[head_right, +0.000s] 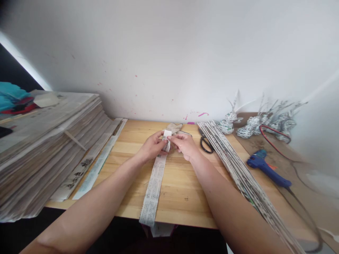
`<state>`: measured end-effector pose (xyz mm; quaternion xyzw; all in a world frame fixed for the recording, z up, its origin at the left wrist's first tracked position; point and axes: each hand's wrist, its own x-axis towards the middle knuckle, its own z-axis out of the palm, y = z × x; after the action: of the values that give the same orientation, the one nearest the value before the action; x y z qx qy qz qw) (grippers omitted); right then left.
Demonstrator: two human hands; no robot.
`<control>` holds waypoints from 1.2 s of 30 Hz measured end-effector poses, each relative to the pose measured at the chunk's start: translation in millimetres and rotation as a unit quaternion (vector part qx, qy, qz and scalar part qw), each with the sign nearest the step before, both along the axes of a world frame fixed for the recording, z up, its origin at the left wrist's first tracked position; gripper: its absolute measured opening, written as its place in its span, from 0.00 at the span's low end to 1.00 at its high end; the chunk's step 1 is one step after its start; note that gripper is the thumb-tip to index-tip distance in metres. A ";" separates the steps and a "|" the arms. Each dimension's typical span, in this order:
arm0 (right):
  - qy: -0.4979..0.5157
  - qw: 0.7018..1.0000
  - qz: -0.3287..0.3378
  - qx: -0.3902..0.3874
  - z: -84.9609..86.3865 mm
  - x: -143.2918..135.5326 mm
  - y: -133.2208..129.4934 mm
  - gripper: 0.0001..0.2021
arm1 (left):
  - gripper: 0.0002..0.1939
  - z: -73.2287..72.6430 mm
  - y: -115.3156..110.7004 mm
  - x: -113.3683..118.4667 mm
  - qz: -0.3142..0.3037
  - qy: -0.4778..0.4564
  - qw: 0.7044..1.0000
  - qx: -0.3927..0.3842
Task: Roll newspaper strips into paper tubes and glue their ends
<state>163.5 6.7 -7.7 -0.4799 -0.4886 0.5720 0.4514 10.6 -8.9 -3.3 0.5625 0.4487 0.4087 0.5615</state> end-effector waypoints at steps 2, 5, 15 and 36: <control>0.006 1.000 0.000 0.002 -0.9 -0.5 0.2 0.18 | 0.17 -1.4 0.3 -0.1 0.003 0.005 1.000 0.007; 0.022 1.000 -0.011 0.010 -1.7 -1.5 0.3 0.17 | 0.15 -2.3 0.6 0.5 0.011 0.007 1.000 -0.004; 0.047 0.998 -0.023 0.017 2.0 -9.7 -5.9 0.17 | 0.12 -5.2 1.0 0.6 0.032 0.049 0.998 0.015; -0.019 0.998 0.053 0.031 -0.2 3.5 -1.0 0.16 | 0.11 1.1 -0.5 -2.1 0.027 0.049 0.998 -0.010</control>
<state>167.0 5.7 -7.9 -0.4499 -0.5397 0.5704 0.4254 8.5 -9.3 -2.3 0.5642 0.4946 0.3913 0.5328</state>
